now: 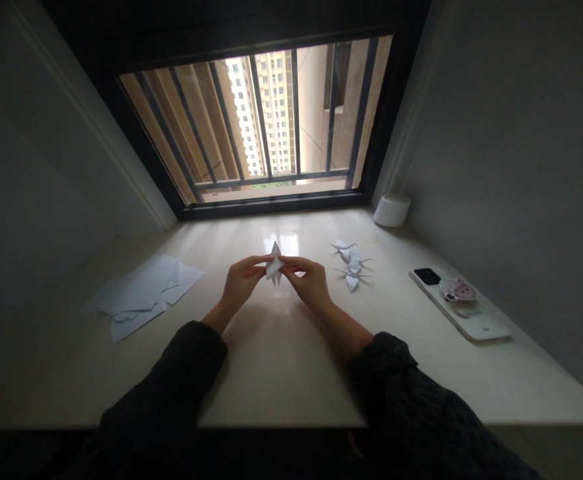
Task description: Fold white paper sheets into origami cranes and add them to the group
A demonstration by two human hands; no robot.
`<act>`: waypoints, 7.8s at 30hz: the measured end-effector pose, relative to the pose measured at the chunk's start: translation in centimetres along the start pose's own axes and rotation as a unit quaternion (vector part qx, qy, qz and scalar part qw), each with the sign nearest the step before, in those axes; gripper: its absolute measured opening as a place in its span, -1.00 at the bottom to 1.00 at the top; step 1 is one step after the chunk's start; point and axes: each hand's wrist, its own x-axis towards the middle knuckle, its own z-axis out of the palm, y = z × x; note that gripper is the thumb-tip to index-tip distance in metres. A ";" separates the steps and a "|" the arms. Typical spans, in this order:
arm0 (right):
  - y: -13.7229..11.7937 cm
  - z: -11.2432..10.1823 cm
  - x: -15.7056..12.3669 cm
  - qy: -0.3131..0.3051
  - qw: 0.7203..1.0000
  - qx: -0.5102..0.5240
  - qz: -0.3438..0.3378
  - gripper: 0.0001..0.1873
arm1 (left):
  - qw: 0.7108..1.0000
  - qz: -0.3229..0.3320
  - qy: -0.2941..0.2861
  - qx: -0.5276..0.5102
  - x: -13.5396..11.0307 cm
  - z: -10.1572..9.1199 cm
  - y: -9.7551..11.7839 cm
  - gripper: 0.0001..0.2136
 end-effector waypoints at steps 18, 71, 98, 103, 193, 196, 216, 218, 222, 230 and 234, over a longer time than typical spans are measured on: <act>-0.3 -0.2 0.1 0.027 0.998 -0.046 -0.016 -0.73 | 0.952 0.177 0.017 0.248 -0.8 -0.2 1.8 -0.67; -0.3 -0.1 0.3 -0.021 0.999 0.024 0.010 -0.72 | 0.992 -0.084 -0.029 -0.093 0.4 0.1 -0.2 -0.48; -0.2 -0.3 0.4 -0.185 0.980 0.072 -0.014 -0.67 | 0.987 -0.105 -0.003 -0.121 -0.1 0.7 0.9 -0.52; 0.0 -0.4 0.5 -0.147 0.986 0.075 0.011 -0.71 | 0.985 -0.112 0.002 -0.130 0.0 0.4 0.7 -0.51; -0.1 0.3 -0.3 -0.152 0.975 0.042 0.159 -0.55 | 0.977 -0.146 0.143 -0.059 -0.5 1.5 0.6 -0.64; -0.2 0.2 -0.2 -0.170 0.972 0.044 0.159 -0.55 | 0.973 -0.162 0.153 -0.067 -0.5 1.4 0.5 -0.63; -0.5 0.5 -0.3 -0.145 0.977 0.062 0.143 -0.45 | 0.982 -0.172 0.052 -0.053 -0.4 0.9 0.4 -0.70; -0.7 0.4 -0.2 -0.143 0.978 0.060 0.138 -0.44 | 0.979 -0.183 0.054 -0.070 -0.4 1.0 0.2 -0.70; -0.5 0.4 -0.5 -0.148 0.976 0.055 0.148 -0.48 | 0.963 -0.228 0.058 -0.132 0.2 0.1 0.3 -0.62; 0.1 0.6 -1.2 -0.142 0.973 0.030 0.179 -0.52 | 0.953 -0.186 0.208 -0.117 1.5 -2.9 1.1 -0.49; 0.1 0.5 -0.8 -0.122 0.979 0.044 0.159 -0.51 | 0.973 -0.204 0.062 -0.088 0.8 -0.9 1.0 -0.51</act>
